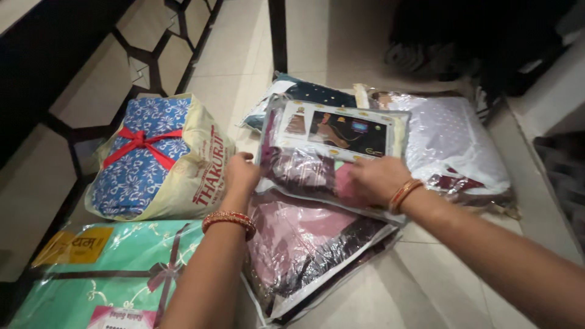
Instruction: The person sorts through packaged clothing items on the floor, removing pieces of fabric from plastic sleeves and grouping them together.
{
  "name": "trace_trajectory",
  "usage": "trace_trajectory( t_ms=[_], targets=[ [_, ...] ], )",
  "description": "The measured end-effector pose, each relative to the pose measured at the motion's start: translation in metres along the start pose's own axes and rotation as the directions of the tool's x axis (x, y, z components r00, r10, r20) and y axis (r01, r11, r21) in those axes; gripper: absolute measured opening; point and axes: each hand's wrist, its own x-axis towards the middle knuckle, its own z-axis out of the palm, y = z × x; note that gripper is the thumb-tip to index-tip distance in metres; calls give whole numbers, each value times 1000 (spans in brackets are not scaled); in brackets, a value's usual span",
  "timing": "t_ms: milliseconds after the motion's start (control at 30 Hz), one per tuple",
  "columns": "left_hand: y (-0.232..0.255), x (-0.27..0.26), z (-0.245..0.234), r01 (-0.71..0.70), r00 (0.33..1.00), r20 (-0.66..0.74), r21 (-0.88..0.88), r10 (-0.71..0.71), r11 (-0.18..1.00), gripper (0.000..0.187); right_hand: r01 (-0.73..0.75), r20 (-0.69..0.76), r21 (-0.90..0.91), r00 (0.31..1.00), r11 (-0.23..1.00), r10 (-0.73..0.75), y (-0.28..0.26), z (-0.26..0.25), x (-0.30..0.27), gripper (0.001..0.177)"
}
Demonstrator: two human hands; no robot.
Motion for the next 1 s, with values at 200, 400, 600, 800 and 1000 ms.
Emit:
trace_trajectory(
  t_ms=[200,400,600,800,1000],
  targets=[
    [-65,30,40,120,992,29,42,-121,992,48,341,-217,39,921,939,-325,-56,30,18,26],
    [-76,16,48,71,997,0,-68,-71,995,42,209,-226,-7,952,978,-205,-57,64,26,16],
    [-63,-3,18,109,929,347,73,-127,991,37,308,-213,-38,927,951,-309,-32,67,21,17],
    [-18,-24,-13,-151,510,849,248,-139,957,37,511,-55,28,859,859,-509,55,-26,-31,29],
    [8,-34,5,-249,637,768,121,68,961,24,280,220,-152,944,948,-244,107,-36,-77,45]
  ],
)
